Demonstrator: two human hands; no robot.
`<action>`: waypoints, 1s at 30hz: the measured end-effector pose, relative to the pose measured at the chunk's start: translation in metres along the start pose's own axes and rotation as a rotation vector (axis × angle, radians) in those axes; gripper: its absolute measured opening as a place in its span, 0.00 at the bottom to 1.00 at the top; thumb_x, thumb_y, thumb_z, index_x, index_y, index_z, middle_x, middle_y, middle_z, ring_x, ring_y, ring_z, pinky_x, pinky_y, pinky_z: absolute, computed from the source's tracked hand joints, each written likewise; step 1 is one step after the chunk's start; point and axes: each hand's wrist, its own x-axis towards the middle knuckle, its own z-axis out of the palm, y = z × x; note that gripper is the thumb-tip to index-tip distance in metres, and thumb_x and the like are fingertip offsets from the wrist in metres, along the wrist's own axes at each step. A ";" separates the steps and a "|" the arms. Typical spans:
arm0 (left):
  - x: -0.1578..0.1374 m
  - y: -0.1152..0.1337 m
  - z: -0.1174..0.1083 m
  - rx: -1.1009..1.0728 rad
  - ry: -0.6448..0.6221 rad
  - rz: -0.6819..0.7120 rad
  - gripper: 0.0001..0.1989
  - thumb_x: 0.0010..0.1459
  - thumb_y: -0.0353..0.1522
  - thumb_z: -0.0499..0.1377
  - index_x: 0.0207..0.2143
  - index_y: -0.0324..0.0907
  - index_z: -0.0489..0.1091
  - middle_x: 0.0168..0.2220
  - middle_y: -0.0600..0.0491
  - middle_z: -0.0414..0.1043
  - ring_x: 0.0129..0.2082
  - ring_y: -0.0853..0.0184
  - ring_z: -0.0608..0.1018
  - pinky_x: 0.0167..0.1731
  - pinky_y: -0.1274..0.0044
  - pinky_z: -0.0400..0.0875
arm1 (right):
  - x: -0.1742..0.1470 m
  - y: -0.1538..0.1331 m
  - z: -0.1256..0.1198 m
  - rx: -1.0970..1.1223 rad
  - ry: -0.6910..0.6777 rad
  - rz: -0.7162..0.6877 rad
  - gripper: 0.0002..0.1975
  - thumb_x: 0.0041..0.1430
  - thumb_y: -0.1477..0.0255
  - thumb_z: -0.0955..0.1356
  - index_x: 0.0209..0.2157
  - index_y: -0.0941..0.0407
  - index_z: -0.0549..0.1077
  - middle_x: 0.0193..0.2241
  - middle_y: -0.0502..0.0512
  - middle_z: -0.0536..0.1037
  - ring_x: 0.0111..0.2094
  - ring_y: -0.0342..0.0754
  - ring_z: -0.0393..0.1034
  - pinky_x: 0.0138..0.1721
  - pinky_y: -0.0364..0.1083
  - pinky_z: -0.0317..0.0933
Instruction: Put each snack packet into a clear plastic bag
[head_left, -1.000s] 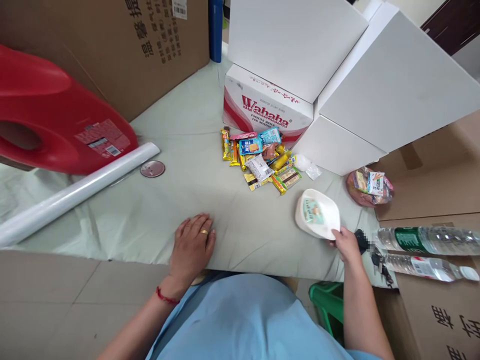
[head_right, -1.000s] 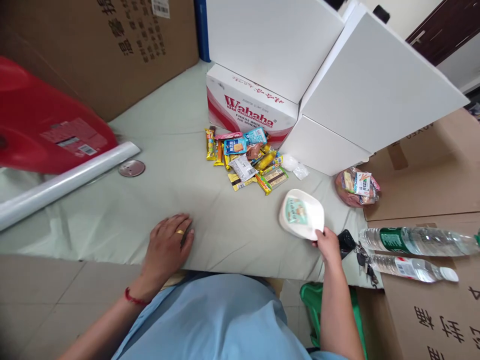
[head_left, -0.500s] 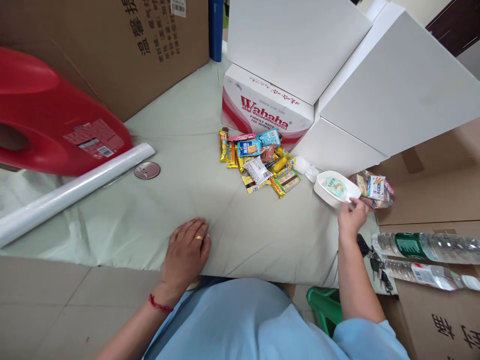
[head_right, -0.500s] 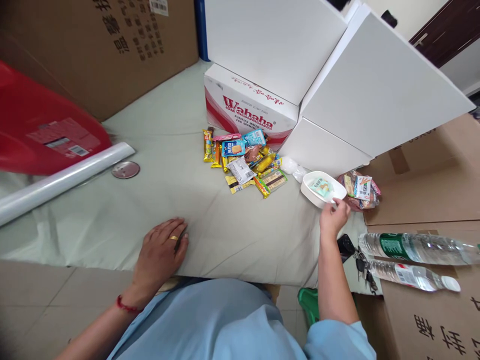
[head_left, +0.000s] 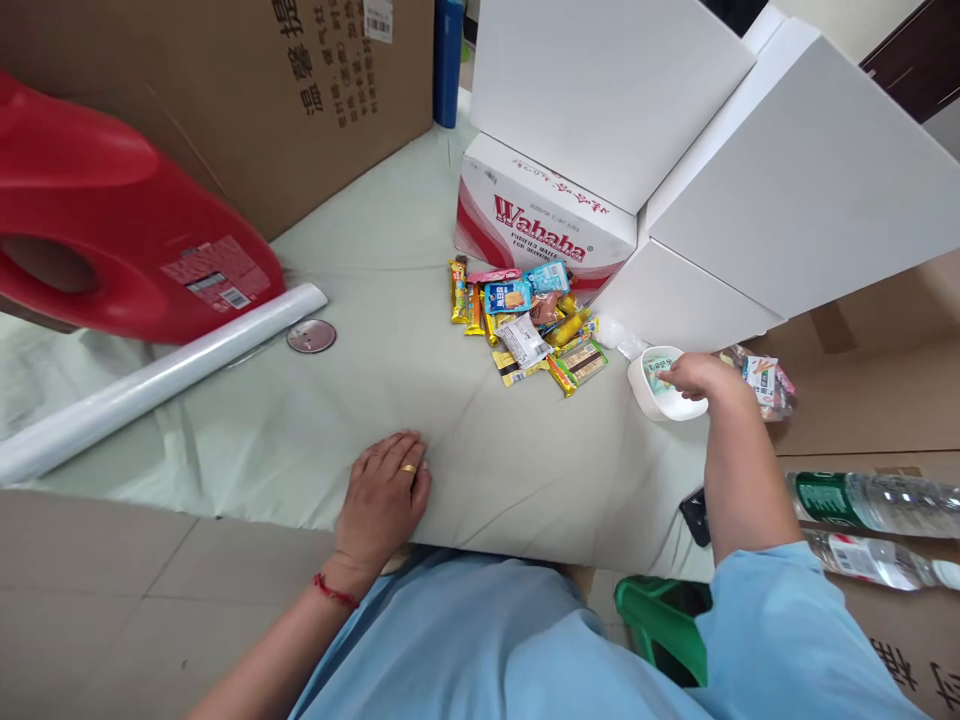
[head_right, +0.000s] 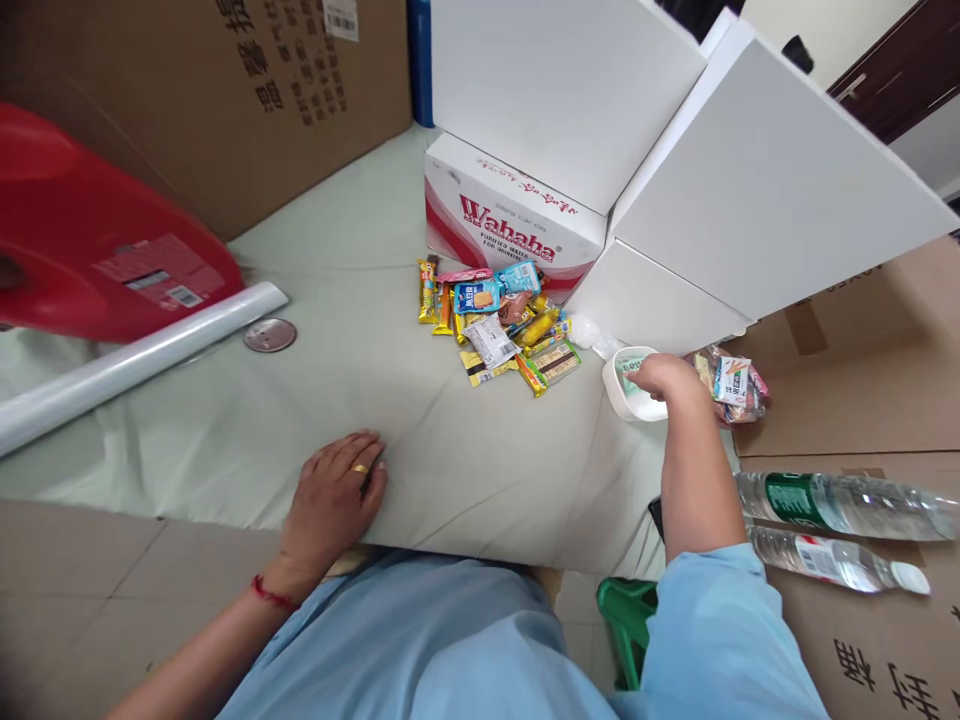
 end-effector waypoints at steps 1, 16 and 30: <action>0.000 0.000 0.000 -0.002 -0.003 -0.005 0.14 0.69 0.30 0.55 0.52 0.35 0.76 0.54 0.38 0.80 0.55 0.49 0.79 0.58 0.58 0.69 | 0.003 -0.002 -0.003 -0.006 0.006 0.017 0.16 0.63 0.60 0.72 0.33 0.58 0.84 0.32 0.64 0.83 0.39 0.57 0.79 0.42 0.50 0.66; -0.001 0.001 -0.001 -0.041 0.024 -0.039 0.13 0.68 0.28 0.56 0.50 0.35 0.77 0.53 0.38 0.81 0.55 0.50 0.80 0.57 0.59 0.71 | 0.071 -0.059 0.030 0.435 0.457 -0.011 0.15 0.60 0.72 0.72 0.21 0.53 0.67 0.31 0.65 0.77 0.52 0.61 0.65 0.57 0.66 0.54; -0.008 0.016 -0.013 -0.497 0.087 -0.129 0.09 0.69 0.32 0.59 0.49 0.42 0.74 0.46 0.45 0.79 0.37 0.63 0.82 0.39 0.70 0.79 | -0.143 -0.088 0.113 1.422 -0.033 -0.476 0.15 0.54 0.57 0.76 0.34 0.54 0.76 0.27 0.49 0.76 0.27 0.44 0.66 0.31 0.44 0.64</action>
